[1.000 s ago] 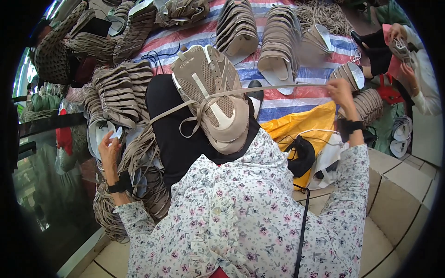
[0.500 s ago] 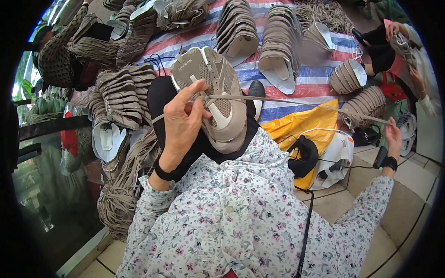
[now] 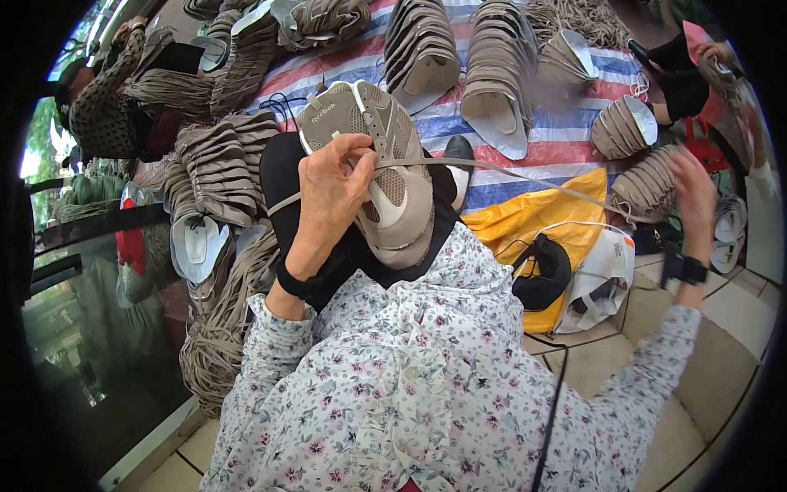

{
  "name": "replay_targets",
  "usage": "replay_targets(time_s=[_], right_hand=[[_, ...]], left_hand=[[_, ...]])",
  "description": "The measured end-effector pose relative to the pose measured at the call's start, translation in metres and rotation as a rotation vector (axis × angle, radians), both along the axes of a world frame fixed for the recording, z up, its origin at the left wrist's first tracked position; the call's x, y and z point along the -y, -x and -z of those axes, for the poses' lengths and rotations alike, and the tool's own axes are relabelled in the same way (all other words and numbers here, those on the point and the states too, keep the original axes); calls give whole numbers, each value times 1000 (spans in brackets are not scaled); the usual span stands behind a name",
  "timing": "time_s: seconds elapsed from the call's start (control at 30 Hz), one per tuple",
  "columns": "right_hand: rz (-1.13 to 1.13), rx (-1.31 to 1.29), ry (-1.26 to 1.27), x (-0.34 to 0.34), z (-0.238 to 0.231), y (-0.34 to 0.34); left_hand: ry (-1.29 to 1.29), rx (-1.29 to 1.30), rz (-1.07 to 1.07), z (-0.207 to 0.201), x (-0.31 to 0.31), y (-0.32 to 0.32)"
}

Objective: The person laces an athletic shoe by hand, threading a shoelace through the eyelets.

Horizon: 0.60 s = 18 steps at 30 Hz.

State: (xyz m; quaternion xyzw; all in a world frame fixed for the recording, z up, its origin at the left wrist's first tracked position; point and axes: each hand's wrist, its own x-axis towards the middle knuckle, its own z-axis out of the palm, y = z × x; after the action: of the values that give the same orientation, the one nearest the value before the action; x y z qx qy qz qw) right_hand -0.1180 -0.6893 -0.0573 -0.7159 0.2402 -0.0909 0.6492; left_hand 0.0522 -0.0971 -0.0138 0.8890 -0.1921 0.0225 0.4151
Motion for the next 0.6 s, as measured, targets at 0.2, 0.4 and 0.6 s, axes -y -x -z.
replay_targets(time_s=[0.2, 0.4, 0.6], right_hand=[[-514, -17, -399, -362, -28, -140], [-709, -107, -389, -393, -6, -147], [-597, 11, -241, -402, -10, -140]], left_hand=[[90, -219, 2, 8, -13, -2], [139, -301, -5, 7, -13, -2], [152, -334, 7, 3, -11, -3]])
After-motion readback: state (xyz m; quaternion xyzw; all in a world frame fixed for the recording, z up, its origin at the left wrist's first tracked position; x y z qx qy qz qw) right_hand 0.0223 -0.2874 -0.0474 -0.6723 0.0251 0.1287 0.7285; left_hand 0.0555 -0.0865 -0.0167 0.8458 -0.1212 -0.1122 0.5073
